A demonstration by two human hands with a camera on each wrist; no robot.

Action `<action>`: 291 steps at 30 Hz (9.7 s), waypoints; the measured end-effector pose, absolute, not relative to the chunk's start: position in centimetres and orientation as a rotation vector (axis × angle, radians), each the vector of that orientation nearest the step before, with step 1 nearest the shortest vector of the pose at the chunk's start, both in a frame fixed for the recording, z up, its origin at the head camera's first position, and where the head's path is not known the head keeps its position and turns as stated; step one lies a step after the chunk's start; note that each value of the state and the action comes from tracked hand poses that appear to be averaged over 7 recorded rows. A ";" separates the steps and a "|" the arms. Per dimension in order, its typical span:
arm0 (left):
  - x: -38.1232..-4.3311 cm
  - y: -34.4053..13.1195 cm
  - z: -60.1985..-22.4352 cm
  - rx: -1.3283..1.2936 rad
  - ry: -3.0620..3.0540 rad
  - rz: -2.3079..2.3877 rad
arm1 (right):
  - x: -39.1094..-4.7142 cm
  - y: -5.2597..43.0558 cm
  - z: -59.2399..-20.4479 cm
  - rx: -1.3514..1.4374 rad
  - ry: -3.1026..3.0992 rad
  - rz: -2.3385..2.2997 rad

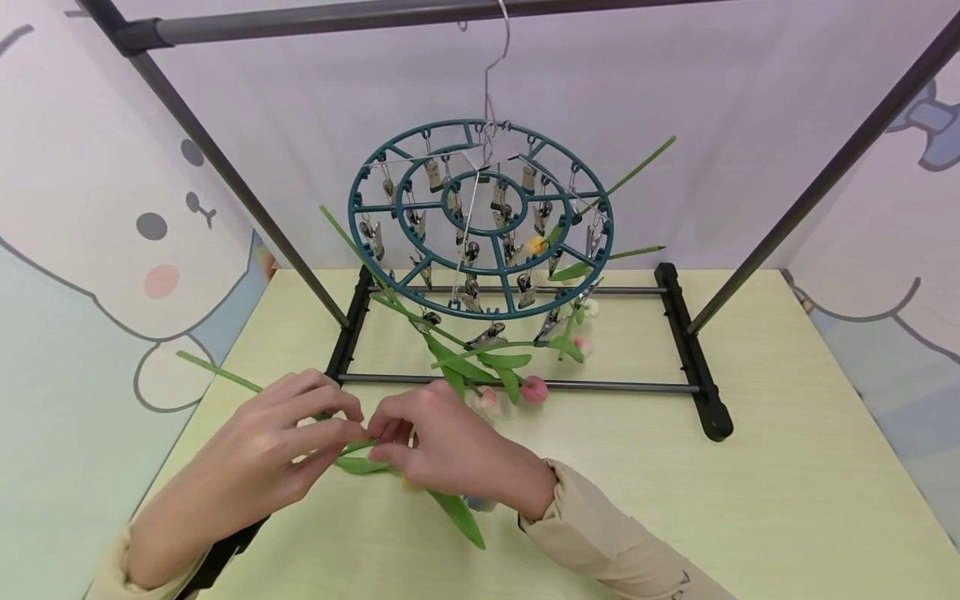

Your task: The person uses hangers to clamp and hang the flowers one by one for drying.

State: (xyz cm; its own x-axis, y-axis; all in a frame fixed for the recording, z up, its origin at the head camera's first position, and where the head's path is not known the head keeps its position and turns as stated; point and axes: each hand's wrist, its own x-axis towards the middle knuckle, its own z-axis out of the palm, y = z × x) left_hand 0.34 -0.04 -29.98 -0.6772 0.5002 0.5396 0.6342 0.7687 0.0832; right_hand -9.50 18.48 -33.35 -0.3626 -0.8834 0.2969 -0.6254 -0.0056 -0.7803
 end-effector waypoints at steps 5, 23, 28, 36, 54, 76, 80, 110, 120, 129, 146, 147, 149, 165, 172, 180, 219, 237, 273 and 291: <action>0.7 1.2 -29.5 -0.810 -2.389 -0.444 | -10.0 19.2 -33.4 -1.573 2.012 -1.319; 0.5 5.0 -30.1 -0.652 -1.861 -0.639 | -11.4 22.0 -33.8 -1.617 1.886 -1.534; 0.5 5.9 -31.2 -0.482 -1.854 -0.734 | -11.5 22.7 -33.5 -1.614 1.853 -1.579; 0.7 7.5 -33.1 -0.286 -1.936 -1.084 | -11.7 23.7 -33.3 -1.675 1.825 -1.632; -0.4 12.4 -34.0 -0.195 -1.818 -1.222 | -12.8 25.2 -33.2 -1.881 1.671 -1.675; -0.4 15.4 -33.8 -0.027 -1.718 -1.205 | -15.7 27.1 -31.7 -2.198 1.953 -1.790; -0.4 15.3 -33.9 -0.014 -1.724 -1.203 | -16.2 27.0 -31.6 -2.285 2.145 -1.718; 0.0 15.1 -34.6 0.035 -1.747 -1.200 | -20.0 30.9 -31.2 -2.097 2.485 -1.635; 0.0 15.1 -34.8 0.043 -1.738 -1.217 | -21.2 32.9 -30.5 -1.994 2.543 -1.810; -0.2 15.1 -35.0 0.058 -1.728 -1.235 | -18.8 33.9 -29.5 -1.992 2.298 -2.391; -1.5 16.3 -36.0 0.009 -1.736 -1.359 | -19.3 31.9 -36.1 -1.583 2.529 -1.660; -1.6 16.4 -36.0 0.005 -1.736 -1.363 | -19.5 31.8 -36.2 -1.545 2.512 -1.682; -1.7 16.5 -36.0 -0.004 -1.734 -1.372 | -19.6 31.7 -36.2 -1.492 2.475 -1.737; -2.3 17.2 -36.0 -0.051 -1.759 -1.430 | -20.1 31.8 -35.2 -1.335 2.361 -2.213; -2.5 17.4 -36.0 -0.054 -1.765 -1.422 | -20.7 32.7 -34.7 -1.328 2.475 -2.180; -2.9 17.9 -35.9 -0.097 -1.767 -1.417 | -21.3 33.1 -34.1 -1.304 2.289 -2.129; -4.6 18.5 -36.0 -0.110 -1.754 -1.439 | -23.4 35.5 -31.8 -1.301 1.875 -1.947; -5.7 19.6 -35.4 -0.059 -1.745 -1.491 | -24.2 36.2 -30.7 -1.377 1.947 -1.851; -10.0 21.8 -33.7 -0.054 -1.580 -1.636 | -23.8 35.8 -30.4 -1.452 1.406 -2.184; -10.7 21.8 -33.4 -0.035 -1.547 -1.632 | -23.8 35.5 -30.8 -1.467 1.443 -2.135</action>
State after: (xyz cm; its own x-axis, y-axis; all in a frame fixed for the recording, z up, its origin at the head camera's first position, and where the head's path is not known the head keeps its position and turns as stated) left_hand -10.74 21.75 -33.44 -0.6267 -0.5478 0.5542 0.5827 0.1429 0.8001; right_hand -23.79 35.54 -30.83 -0.4988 -0.6040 0.6216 -0.3518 -0.5143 -0.7821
